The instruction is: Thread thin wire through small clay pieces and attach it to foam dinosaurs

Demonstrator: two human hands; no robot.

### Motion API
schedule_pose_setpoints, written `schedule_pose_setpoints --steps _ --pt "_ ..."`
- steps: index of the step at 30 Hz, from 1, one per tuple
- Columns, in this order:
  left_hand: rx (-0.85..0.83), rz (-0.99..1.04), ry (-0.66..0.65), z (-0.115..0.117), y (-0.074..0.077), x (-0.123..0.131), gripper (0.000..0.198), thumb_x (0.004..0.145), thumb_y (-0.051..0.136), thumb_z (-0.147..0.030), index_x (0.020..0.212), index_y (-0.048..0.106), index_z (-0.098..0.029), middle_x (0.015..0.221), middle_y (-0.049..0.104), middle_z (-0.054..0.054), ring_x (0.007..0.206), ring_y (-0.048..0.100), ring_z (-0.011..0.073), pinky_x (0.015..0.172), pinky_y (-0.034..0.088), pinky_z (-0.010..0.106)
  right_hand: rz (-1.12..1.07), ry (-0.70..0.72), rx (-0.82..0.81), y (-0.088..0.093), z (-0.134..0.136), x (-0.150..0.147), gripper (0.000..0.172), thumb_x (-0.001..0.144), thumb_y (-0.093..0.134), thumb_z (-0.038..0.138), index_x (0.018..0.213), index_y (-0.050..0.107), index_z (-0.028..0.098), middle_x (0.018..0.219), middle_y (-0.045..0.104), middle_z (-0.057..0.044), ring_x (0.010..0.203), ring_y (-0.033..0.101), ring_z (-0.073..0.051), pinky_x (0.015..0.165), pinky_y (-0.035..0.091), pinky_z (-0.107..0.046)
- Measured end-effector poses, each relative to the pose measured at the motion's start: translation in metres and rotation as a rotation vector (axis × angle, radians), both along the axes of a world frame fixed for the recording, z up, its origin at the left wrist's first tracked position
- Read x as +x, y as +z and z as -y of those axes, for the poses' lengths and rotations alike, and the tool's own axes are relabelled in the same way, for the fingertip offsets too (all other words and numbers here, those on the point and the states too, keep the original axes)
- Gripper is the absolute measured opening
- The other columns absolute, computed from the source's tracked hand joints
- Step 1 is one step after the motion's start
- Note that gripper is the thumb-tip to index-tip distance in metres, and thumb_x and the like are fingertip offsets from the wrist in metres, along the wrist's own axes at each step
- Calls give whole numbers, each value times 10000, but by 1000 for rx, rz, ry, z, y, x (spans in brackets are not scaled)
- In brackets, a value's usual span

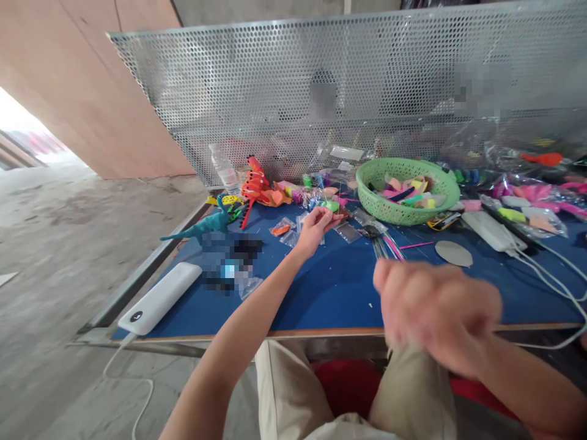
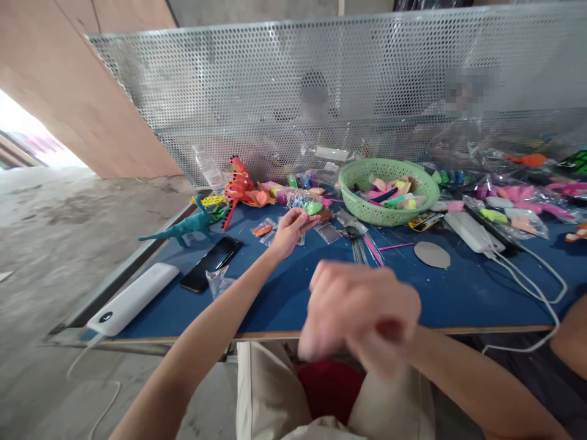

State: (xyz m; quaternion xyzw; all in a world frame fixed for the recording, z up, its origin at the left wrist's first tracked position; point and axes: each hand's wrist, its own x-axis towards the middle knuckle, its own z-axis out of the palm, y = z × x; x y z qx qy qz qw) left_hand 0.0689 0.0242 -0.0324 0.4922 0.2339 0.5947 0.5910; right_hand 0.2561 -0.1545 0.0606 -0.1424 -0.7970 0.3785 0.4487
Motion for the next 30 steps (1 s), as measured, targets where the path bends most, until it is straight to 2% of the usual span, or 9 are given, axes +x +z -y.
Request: schedule_pose_setpoints --steps 1,2,4,7,9,11,17,25,30 --pt "5 -2 -23 1 1 0 318 825 790 -403 864 581 -167 899 705 49 1061 711 222 1070 499 428 -97 -90 24 -6 -19 0 299 1027 394 419 966 687 424 768 698 -6 678 654 -171 758 530 -395" --pt "7 -5 -46 3 3 0 314 827 788 -400 866 581 -167 905 709 50 1072 708 224 1075 494 429 -280 -316 97 -12 -41 1 240 1016 457 367 974 690 407 795 689 -3 668 632 -164 721 523 -376" --pt "1 -16 -91 6 6 -1 312 828 788 -394 869 579 -167 925 713 51 1098 702 235 1083 482 437 -331 -632 167 -26 -91 4 162 970 570 351 1082 687 351 962 697 -27 717 617 -167 714 526 -367" --pt "-5 -29 -156 11 9 0 305 830 789 -377 879 583 -157 936 706 53 1126 694 258 1091 470 457 -227 -782 100 -54 -152 11 350 962 565 453 1253 628 270 1103 675 -77 733 611 -175 663 539 -354" --pt "-11 -50 -202 13 9 0 299 831 789 -367 882 589 -150 926 700 54 1116 698 263 1089 469 464 -152 -713 -38 -73 -171 14 416 974 537 490 1298 609 240 1078 687 -83 677 602 -166 625 529 -342" --pt "-31 -85 -253 15 8 1 299 827 794 -361 881 594 -145 909 700 55 1081 707 253 1081 474 463 -88 -583 -147 -86 -174 15 384 984 516 507 1192 679 228 959 702 -64 645 590 -161 597 509 -321" --pt "-77 -155 -372 14 5 1 303 836 783 -371 897 591 -146 907 709 66 993 729 232 988 534 413 -120 -526 -179 -96 -164 15 276 945 606 480 992 729 237 797 676 -23 631 570 -158 592 473 -293" --pt "-126 -191 -288 7 1 1 384 841 730 -509 901 610 -150 769 663 30 754 729 188 758 579 314 -56 -510 -111 -96 -166 16 288 951 582 487 873 704 238 868 708 -37 802 642 -206 707 504 -322" --pt "-56 -274 -148 1 -5 1 352 886 667 -514 920 637 -165 714 600 -8 628 613 111 662 524 247 -25 -475 -102 -91 -161 18 267 959 578 450 878 717 237 876 717 -37 813 648 -207 725 495 -328"
